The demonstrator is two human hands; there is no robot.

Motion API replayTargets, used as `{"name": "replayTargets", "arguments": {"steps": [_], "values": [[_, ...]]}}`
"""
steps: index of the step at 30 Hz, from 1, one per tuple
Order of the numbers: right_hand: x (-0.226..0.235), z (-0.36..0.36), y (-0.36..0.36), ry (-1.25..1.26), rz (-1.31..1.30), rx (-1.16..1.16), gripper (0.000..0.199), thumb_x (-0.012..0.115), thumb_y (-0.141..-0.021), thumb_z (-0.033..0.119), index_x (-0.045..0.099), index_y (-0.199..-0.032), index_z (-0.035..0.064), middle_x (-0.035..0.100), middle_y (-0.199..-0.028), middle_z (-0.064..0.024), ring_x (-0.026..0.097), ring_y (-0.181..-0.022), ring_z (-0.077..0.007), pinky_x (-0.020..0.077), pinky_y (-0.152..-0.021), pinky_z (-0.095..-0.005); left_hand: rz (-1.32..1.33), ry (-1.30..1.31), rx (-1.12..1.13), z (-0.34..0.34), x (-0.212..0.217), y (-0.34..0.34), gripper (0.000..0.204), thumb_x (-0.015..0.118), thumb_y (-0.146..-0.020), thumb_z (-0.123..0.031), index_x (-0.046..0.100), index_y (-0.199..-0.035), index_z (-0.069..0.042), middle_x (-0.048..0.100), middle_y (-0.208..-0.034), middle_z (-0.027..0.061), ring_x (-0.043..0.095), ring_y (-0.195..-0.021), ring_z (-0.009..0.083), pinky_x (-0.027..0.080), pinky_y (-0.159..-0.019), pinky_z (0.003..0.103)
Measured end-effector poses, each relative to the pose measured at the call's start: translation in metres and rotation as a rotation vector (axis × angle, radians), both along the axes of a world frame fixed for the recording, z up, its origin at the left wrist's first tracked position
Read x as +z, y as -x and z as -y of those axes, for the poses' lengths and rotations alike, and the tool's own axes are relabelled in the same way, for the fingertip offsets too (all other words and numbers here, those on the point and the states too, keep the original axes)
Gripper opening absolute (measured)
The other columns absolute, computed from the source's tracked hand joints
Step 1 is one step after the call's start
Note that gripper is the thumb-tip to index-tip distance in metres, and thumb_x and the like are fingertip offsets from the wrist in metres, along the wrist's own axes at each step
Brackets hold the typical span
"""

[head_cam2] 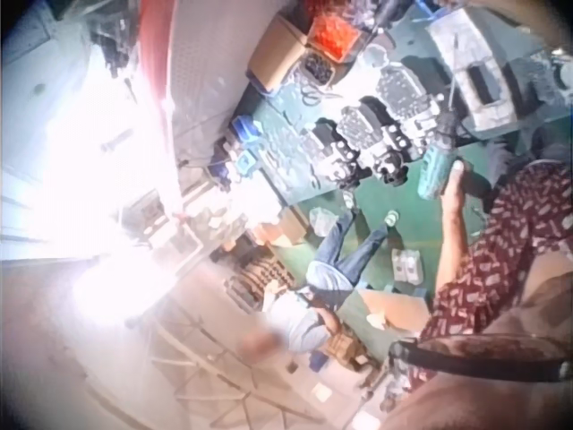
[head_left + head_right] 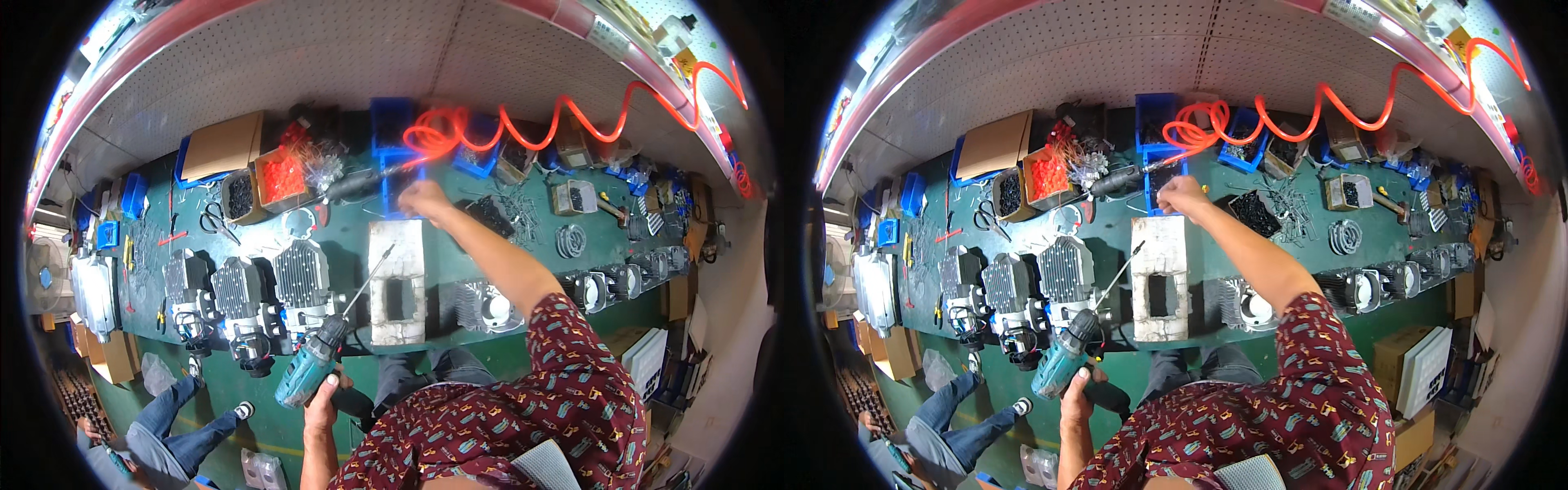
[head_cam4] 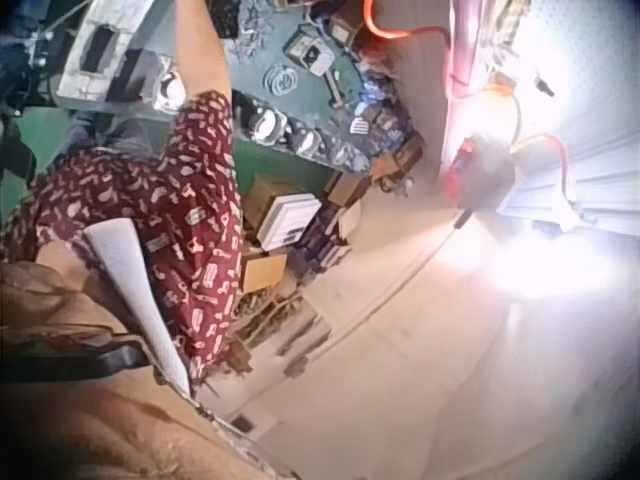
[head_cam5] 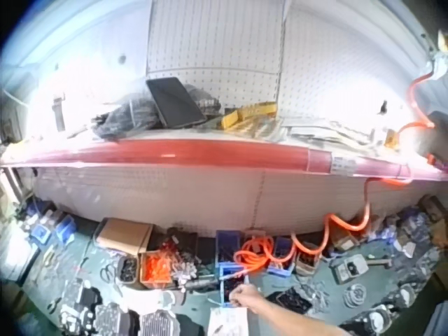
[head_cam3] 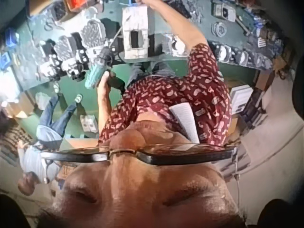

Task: The person uses a cordless drill to fasten screws into metal components on a workbench. They repeatedly pick up screws, align them with the drill bit, and drive them into the parts, moving between several units on the table.

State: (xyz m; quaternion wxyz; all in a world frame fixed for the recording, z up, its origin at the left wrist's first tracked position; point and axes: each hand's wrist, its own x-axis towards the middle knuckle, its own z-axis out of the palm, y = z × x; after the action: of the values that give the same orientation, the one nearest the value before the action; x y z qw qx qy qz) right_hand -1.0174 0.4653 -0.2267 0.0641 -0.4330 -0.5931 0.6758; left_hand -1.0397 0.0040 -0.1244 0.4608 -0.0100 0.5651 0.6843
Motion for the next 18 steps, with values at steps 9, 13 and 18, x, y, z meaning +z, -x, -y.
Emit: {"name": "replayTargets", "arguments": {"steps": [9, 13, 18], "values": [[0.112, 0.067, -0.099, 0.498, -0.486, -0.178, 0.01, 0.075, -0.087, 0.006, 0.066, -0.089, 0.0069, 0.07, -0.094, -0.0059, 0.066, -0.082, -0.0136, 0.0562, -0.073, -0.0271, -0.095, -0.102, -0.164, -0.031, 0.014, 0.018, 0.036, 0.07, -0.087, -0.024, 0.062, -0.11, 0.003, 0.062, -0.08, 0.0089, 0.061, -0.078, 0.0211, 0.05, -0.077, 0.037], [0.128, 0.076, -0.128, 0.474, -0.601, -0.224, 0.011, 0.075, -0.087, 0.006, 0.066, -0.091, 0.0074, 0.07, -0.096, -0.006, 0.066, -0.082, -0.0134, 0.0565, -0.073, -0.0271, -0.146, -0.163, -0.302, -0.046, 0.026, 0.022, 0.036, 0.069, -0.087, -0.022, 0.061, -0.111, 0.004, 0.063, -0.081, 0.0089, 0.06, -0.078, 0.0205, 0.05, -0.078, 0.037], [0.146, 0.08, -0.16, 0.417, -0.644, -0.275, 0.015, 0.074, -0.088, 0.003, 0.066, -0.101, 0.002, 0.07, -0.094, -0.0089, 0.067, -0.077, -0.0169, 0.0586, -0.073, -0.0294, -0.125, -0.168, -0.394, -0.057, 0.036, 0.023, 0.035, 0.069, -0.088, -0.021, 0.06, -0.112, 0.004, 0.062, -0.08, 0.0089, 0.06, -0.079, 0.0208, 0.05, -0.078, 0.037]]}}
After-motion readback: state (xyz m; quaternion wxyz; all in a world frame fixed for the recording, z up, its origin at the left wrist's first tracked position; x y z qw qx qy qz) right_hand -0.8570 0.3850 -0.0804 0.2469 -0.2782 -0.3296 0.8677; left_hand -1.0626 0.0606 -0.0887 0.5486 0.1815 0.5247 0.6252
